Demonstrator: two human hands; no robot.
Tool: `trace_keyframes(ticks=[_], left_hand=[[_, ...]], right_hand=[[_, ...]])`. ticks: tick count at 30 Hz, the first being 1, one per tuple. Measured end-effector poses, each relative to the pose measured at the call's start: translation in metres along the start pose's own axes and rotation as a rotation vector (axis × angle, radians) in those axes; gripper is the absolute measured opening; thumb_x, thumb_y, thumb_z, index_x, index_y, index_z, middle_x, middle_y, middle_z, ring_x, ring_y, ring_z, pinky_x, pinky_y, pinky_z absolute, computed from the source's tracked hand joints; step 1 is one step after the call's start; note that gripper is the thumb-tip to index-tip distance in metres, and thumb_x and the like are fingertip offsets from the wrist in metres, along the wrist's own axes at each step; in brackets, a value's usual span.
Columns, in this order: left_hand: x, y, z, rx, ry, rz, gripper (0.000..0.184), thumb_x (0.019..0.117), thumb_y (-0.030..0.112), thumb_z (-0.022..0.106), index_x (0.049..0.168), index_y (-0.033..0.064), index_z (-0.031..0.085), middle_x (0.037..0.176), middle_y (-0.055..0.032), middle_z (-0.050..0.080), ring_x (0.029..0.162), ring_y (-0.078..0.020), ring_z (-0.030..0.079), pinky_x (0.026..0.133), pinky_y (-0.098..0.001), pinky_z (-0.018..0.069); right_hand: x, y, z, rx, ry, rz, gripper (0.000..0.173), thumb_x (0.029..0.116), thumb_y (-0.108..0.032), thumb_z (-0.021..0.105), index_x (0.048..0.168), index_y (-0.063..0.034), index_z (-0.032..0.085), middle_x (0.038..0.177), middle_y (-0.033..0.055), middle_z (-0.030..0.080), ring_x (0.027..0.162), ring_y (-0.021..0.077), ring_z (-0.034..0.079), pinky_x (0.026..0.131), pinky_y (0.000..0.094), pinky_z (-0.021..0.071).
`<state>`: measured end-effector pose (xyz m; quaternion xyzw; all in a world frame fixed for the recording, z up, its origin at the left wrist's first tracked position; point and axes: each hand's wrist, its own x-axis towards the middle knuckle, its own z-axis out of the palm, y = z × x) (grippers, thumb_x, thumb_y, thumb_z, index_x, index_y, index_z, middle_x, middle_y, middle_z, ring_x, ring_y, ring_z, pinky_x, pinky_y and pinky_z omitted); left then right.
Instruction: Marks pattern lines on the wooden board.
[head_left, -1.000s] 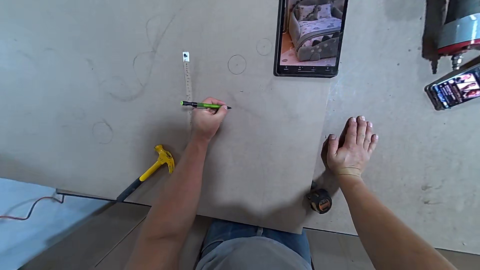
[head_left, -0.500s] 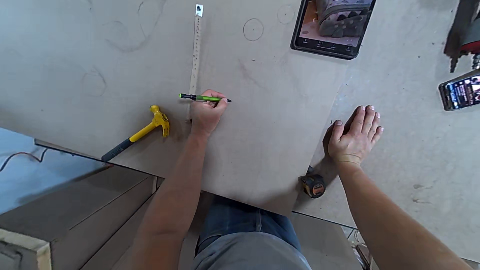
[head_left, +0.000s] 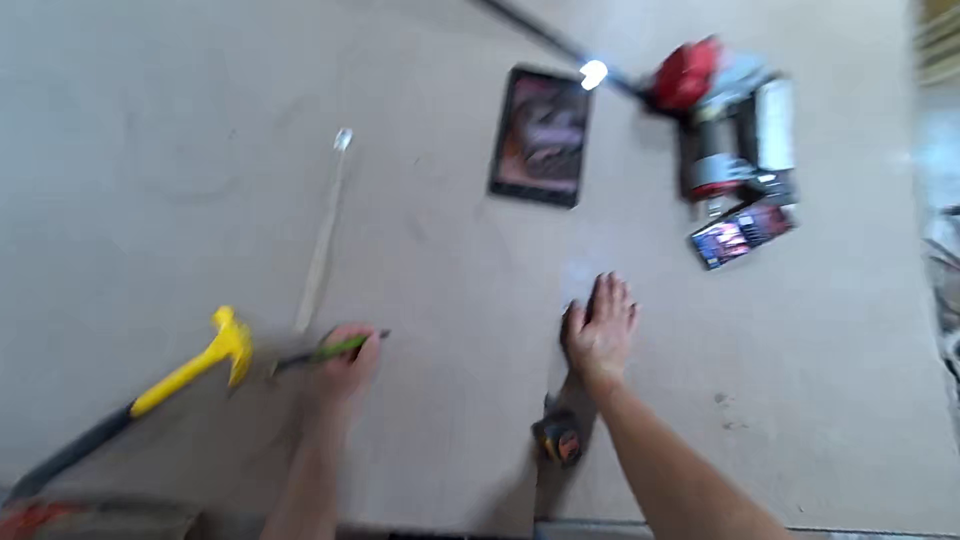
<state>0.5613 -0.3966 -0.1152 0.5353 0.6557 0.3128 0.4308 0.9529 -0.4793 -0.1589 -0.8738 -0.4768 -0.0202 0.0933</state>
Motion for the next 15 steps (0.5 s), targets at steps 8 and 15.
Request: trace_keyframes(ticks=[8, 15], left_hand=[[0.008, -0.008, 0.0, -0.181, -0.025, 0.086, 0.012, 0.0925, 0.005, 0.064, 0.102, -0.0024, 0.064, 0.075, -0.0021, 0.07, 0.058, -0.0079, 0.065, 0.052, -0.0215, 0.0556], [0.012, 0.0, -0.002, -0.171, -0.054, 0.057, 0.01, 0.0922, 0.002, 0.064, 0.1, -0.0029, 0.065, 0.074, -0.0047, 0.071, 0.058, -0.0097, 0.066, 0.051, -0.0218, 0.056]], right_hand=[[0.001, 0.004, 0.008, -0.023, -0.067, 0.043, 0.073, 0.0998, -0.059, 0.028, 0.16, -0.0206, 0.04, 0.17, -0.0012, 0.03, 0.159, 0.0227, 0.021, 0.127, 0.0581, 0.0157], [0.002, 0.003, 0.007, -0.032, -0.072, 0.044, 0.073, 0.0995, -0.058, 0.027, 0.161, -0.0206, 0.038, 0.17, -0.0017, 0.029, 0.159, 0.023, 0.02, 0.127, 0.0578, 0.015]])
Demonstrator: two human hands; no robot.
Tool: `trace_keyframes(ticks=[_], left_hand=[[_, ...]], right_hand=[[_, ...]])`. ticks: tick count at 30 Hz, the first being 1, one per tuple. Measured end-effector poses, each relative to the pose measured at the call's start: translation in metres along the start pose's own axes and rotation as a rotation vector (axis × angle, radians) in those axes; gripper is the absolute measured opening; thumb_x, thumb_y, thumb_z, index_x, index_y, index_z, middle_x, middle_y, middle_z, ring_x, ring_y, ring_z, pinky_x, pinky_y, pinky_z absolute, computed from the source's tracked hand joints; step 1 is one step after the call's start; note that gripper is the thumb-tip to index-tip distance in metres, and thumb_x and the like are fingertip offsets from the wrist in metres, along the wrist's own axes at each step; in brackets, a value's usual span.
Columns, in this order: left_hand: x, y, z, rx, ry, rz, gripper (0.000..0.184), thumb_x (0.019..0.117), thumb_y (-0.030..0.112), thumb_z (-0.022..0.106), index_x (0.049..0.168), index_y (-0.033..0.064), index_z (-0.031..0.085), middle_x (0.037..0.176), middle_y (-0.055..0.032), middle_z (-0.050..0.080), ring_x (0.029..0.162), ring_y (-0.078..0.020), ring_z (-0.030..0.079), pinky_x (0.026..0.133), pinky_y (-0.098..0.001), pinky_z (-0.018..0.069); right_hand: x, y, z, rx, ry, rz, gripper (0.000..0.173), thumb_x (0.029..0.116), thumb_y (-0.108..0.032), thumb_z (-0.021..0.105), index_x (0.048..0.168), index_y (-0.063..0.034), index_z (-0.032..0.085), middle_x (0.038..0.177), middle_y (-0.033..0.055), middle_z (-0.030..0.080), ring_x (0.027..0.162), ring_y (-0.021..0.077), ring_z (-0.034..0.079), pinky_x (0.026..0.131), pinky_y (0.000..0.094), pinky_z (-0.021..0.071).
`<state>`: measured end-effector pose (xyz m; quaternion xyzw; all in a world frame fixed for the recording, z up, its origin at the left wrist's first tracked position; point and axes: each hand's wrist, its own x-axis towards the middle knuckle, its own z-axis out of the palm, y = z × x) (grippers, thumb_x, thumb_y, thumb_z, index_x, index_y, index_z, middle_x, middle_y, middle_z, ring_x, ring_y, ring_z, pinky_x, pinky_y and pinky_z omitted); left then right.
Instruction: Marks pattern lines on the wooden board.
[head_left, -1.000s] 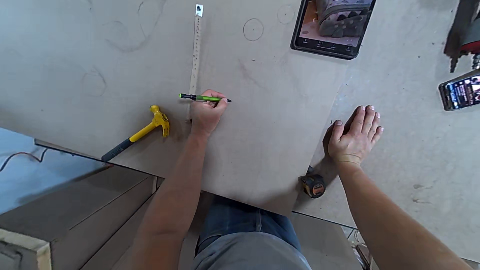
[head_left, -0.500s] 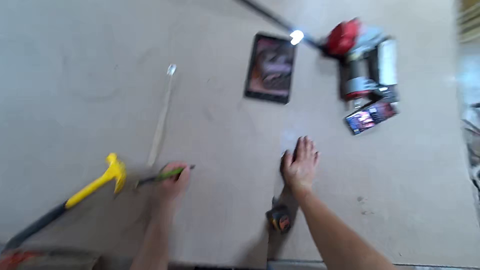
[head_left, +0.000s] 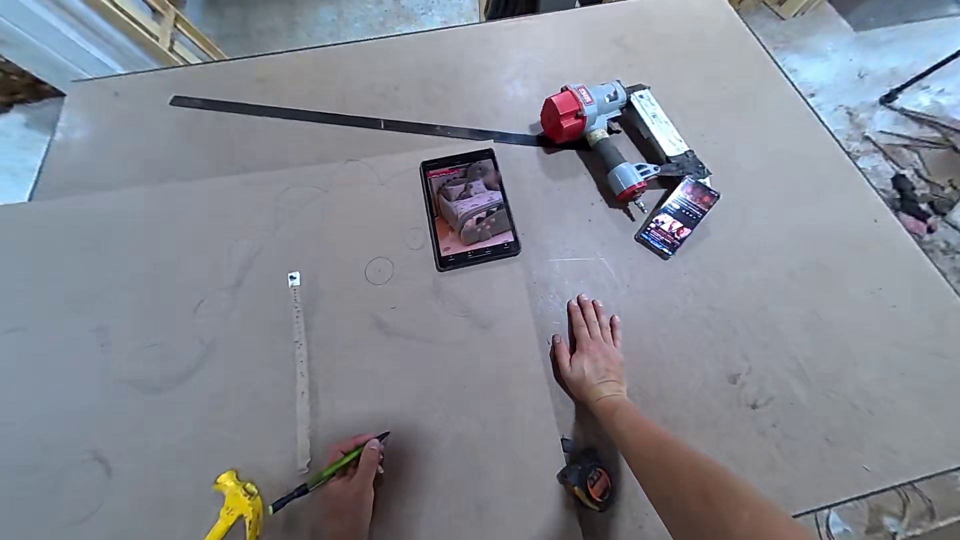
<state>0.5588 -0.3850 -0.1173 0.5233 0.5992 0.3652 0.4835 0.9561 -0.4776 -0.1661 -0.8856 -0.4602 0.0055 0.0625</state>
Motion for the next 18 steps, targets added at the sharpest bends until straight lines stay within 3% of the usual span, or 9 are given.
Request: trace_keyframes(ticks=[11, 18], left_hand=[[0.005, 0.001, -0.006, -0.029, -0.04, -0.045, 0.009, 0.092, 0.0, 0.062, 0.1, -0.0031, 0.064, 0.075, -0.005, 0.071, 0.061, -0.0111, 0.068, 0.054, -0.0234, 0.0578], [0.035, 0.006, -0.002, -0.033, -0.029, -0.031, 0.015, 0.0923, 0.01, 0.065, 0.101, -0.0028, 0.065, 0.077, -0.0077, 0.071, 0.063, -0.0147, 0.069, 0.056, -0.0264, 0.0593]], right_hand=[[-0.001, 0.001, 0.001, -0.016, -0.001, -0.002, 0.074, 0.0994, -0.06, 0.027, 0.162, -0.0205, 0.038, 0.17, -0.0009, 0.029, 0.159, 0.0233, 0.02, 0.128, 0.0573, 0.0137], [-0.002, 0.002, 0.002, 0.003, -0.003, -0.011, 0.075, 0.0989, -0.06, 0.027, 0.162, -0.0204, 0.037, 0.17, -0.0015, 0.029, 0.159, 0.0231, 0.021, 0.128, 0.0573, 0.0139]])
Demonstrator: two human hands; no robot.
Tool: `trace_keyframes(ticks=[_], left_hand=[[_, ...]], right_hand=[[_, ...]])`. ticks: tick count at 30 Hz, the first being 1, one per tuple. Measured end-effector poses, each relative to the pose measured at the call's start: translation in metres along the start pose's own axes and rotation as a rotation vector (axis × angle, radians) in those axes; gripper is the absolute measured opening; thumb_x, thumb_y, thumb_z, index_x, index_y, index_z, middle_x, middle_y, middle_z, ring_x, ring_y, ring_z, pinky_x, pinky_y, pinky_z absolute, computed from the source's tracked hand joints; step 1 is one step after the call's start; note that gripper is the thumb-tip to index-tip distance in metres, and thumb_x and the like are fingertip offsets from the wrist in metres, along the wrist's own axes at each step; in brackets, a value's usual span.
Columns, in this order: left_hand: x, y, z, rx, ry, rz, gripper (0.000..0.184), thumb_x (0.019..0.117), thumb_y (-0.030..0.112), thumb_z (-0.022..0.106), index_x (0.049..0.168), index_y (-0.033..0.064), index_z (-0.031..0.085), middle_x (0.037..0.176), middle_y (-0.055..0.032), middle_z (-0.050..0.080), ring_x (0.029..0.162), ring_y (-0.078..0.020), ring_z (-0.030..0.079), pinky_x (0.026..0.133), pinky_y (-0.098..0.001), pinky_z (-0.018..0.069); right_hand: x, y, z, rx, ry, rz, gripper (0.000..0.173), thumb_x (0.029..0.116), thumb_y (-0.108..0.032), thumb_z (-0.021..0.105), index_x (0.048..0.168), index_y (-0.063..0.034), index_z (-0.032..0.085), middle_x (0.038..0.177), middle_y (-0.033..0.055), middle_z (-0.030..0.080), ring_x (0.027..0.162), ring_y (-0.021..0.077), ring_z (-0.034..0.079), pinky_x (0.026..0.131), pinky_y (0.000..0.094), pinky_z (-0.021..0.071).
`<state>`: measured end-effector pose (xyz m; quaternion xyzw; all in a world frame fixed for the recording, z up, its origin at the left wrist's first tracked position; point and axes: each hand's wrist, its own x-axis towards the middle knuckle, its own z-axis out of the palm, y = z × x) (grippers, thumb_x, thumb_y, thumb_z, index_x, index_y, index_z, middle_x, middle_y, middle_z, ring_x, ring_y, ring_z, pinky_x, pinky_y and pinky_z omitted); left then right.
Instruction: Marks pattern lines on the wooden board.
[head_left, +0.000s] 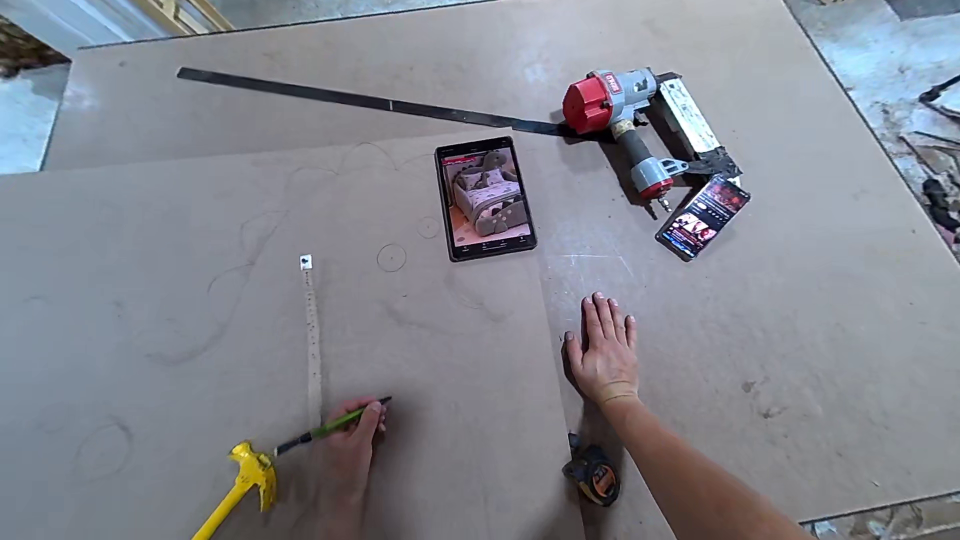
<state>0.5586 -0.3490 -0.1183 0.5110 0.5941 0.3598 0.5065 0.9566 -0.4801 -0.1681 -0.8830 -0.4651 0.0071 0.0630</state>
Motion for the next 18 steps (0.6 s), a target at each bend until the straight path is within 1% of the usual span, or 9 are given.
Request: trace_keyframes(ticks=[3, 5, 9, 12, 14, 16, 18], left_hand=[[0.026, 0.008, 0.002, 0.092, -0.015, 0.008, 0.017, 0.0928, 0.012, 0.065, 0.101, -0.0024, 0.067, 0.078, -0.0093, 0.072, 0.063, -0.017, 0.069, 0.058, -0.0299, 0.0608], [0.043, 0.018, 0.003, 0.153, -0.014, 0.011, 0.014, 0.0949, 0.01, 0.066, 0.103, -0.0009, 0.069, 0.08, -0.0093, 0.073, 0.064, -0.0175, 0.071, 0.061, -0.0314, 0.0622], [0.069, 0.026, 0.008, 0.111, 0.002, 0.027, 0.008, 0.0956, 0.004, 0.068, 0.102, 0.0006, 0.07, 0.079, -0.0096, 0.074, 0.063, -0.0164, 0.07, 0.061, -0.0298, 0.0616], [0.077, 0.029, 0.01, 0.089, 0.006, 0.007, 0.007, 0.0961, 0.005, 0.069, 0.101, 0.0011, 0.072, 0.076, -0.0082, 0.073, 0.06, -0.0139, 0.068, 0.058, -0.0276, 0.0591], [0.075, 0.03, 0.008, 0.087, -0.018, -0.003, 0.008, 0.0971, 0.008, 0.069, 0.102, 0.0024, 0.071, 0.078, -0.0055, 0.071, 0.061, -0.0118, 0.065, 0.057, -0.0264, 0.0577], [0.075, 0.026, 0.006, 0.104, -0.038, -0.01, 0.01, 0.0974, 0.011, 0.068, 0.104, 0.0033, 0.07, 0.079, -0.0041, 0.071, 0.062, -0.0104, 0.065, 0.058, -0.0264, 0.0566], [0.08, 0.025, 0.005, 0.096, -0.055, 0.006, 0.01, 0.096, 0.009, 0.069, 0.104, 0.0026, 0.071, 0.08, -0.0058, 0.072, 0.063, -0.012, 0.066, 0.059, -0.0277, 0.0577]], right_hand=[[-0.001, 0.001, 0.001, 0.024, 0.001, -0.003, 0.076, 0.0991, -0.061, 0.026, 0.162, -0.0202, 0.037, 0.17, -0.0016, 0.029, 0.159, 0.0237, 0.021, 0.128, 0.0581, 0.0136], [0.0, 0.0, 0.0, 0.036, -0.004, -0.003, 0.075, 0.0995, -0.061, 0.025, 0.162, -0.0204, 0.037, 0.17, -0.0016, 0.028, 0.159, 0.0238, 0.02, 0.128, 0.0582, 0.0126], [0.0, -0.002, -0.004, 0.042, -0.008, 0.001, 0.074, 0.0997, -0.059, 0.026, 0.161, -0.0198, 0.038, 0.17, -0.0007, 0.029, 0.159, 0.0246, 0.02, 0.128, 0.0579, 0.0128], [0.001, -0.002, -0.004, 0.043, -0.009, 0.002, 0.073, 0.0999, -0.059, 0.025, 0.161, -0.0209, 0.038, 0.17, -0.0006, 0.03, 0.159, 0.0237, 0.021, 0.128, 0.0575, 0.0136], [0.0, -0.001, -0.004, 0.055, -0.013, -0.001, 0.073, 0.1002, -0.059, 0.026, 0.161, -0.0216, 0.038, 0.17, 0.0004, 0.03, 0.159, 0.0238, 0.022, 0.127, 0.0579, 0.014], [0.0, -0.001, -0.006, 0.07, -0.04, -0.007, 0.073, 0.1004, -0.059, 0.027, 0.162, -0.0212, 0.036, 0.171, 0.001, 0.028, 0.159, 0.0248, 0.02, 0.127, 0.0591, 0.0131], [0.001, -0.002, -0.006, 0.071, -0.059, -0.002, 0.074, 0.1005, -0.061, 0.026, 0.163, -0.0213, 0.033, 0.171, 0.0005, 0.026, 0.159, 0.0248, 0.018, 0.127, 0.0592, 0.0117]])
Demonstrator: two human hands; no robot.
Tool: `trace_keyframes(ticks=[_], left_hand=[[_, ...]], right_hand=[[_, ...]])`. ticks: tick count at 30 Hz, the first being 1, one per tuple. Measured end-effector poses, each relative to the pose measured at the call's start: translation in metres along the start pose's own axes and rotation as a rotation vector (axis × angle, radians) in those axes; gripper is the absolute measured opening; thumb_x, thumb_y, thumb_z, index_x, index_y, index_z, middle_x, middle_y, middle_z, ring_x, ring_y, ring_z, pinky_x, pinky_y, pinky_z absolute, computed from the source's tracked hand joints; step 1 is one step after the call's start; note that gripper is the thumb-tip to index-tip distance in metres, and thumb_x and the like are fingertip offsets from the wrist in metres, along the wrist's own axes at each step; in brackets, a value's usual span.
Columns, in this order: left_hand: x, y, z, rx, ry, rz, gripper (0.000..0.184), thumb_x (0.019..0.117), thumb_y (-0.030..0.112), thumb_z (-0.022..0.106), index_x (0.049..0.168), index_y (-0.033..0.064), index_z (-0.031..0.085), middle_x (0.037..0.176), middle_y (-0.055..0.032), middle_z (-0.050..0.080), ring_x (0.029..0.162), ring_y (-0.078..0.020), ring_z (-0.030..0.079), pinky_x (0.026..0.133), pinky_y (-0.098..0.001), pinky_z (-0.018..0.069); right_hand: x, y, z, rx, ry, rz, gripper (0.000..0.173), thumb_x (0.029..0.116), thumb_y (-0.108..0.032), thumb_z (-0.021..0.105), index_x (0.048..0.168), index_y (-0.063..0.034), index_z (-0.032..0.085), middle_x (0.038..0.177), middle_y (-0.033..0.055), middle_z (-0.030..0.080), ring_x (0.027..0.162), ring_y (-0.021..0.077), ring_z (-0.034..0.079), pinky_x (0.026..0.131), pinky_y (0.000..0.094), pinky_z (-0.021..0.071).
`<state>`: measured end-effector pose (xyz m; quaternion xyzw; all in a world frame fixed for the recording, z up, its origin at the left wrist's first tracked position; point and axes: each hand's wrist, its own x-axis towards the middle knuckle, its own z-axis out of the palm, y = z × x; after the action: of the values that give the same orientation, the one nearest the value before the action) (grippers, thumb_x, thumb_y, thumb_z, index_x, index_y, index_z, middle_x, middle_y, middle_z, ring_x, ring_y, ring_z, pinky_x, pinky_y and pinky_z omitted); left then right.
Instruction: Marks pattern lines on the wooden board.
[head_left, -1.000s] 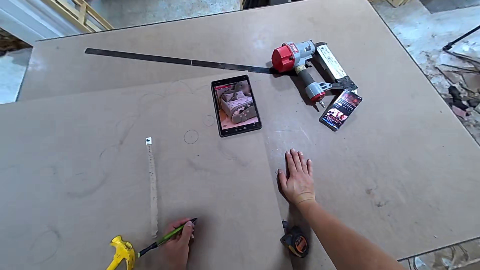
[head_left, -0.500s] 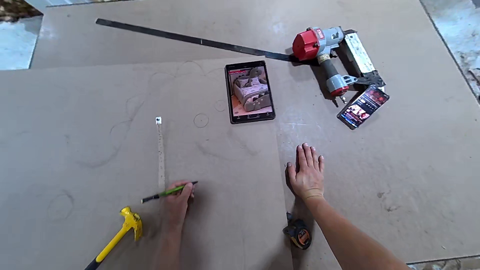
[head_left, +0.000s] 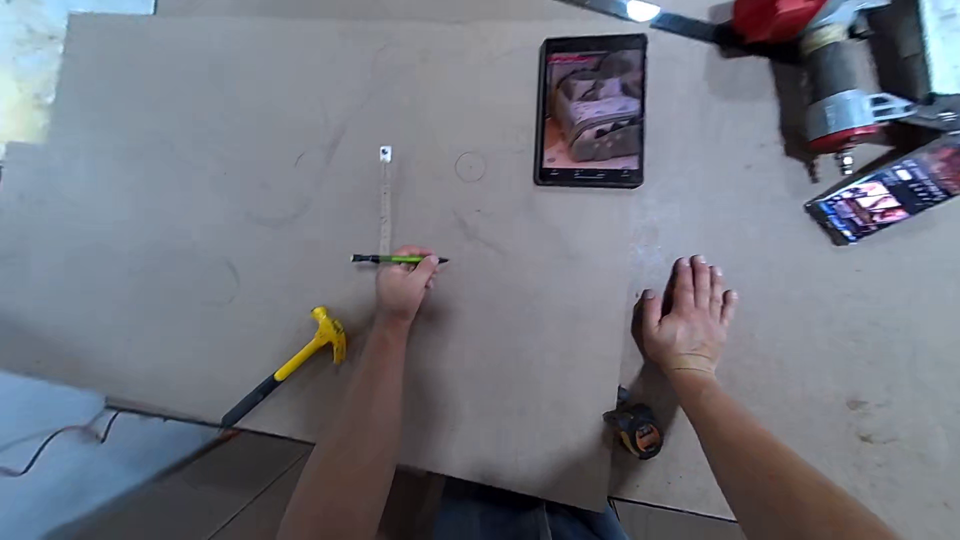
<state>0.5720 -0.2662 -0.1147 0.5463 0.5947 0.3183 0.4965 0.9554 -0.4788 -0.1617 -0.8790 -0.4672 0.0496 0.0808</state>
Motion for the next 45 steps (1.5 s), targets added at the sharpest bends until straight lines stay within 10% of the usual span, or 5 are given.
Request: trace_keyframes(ticks=[24, 45], left_hand=[[0.04, 0.016, 0.032, 0.072, -0.026, 0.098, 0.008, 0.0916, 0.008, 0.073, 0.099, 0.0043, 0.071, 0.077, -0.0025, 0.072, 0.061, -0.0093, 0.067, 0.055, -0.0246, 0.0575], [-0.085, -0.026, -0.014, 0.074, 0.114, 0.088, 0.009, 0.0934, 0.008, 0.07, 0.101, 0.003, 0.069, 0.078, -0.0022, 0.071, 0.06, -0.0082, 0.066, 0.055, -0.0237, 0.0569]], right_hand=[[0.0, -0.003, -0.008, 0.002, -0.038, 0.016, 0.074, 0.1012, -0.061, 0.029, 0.164, -0.023, 0.029, 0.172, 0.0029, 0.022, 0.16, 0.0246, 0.015, 0.128, 0.057, 0.007], [0.001, -0.004, -0.008, -0.03, -0.041, 0.013, 0.075, 0.1009, -0.064, 0.027, 0.164, -0.0225, 0.03, 0.172, 0.0027, 0.024, 0.16, 0.0241, 0.016, 0.128, 0.0561, 0.0087]])
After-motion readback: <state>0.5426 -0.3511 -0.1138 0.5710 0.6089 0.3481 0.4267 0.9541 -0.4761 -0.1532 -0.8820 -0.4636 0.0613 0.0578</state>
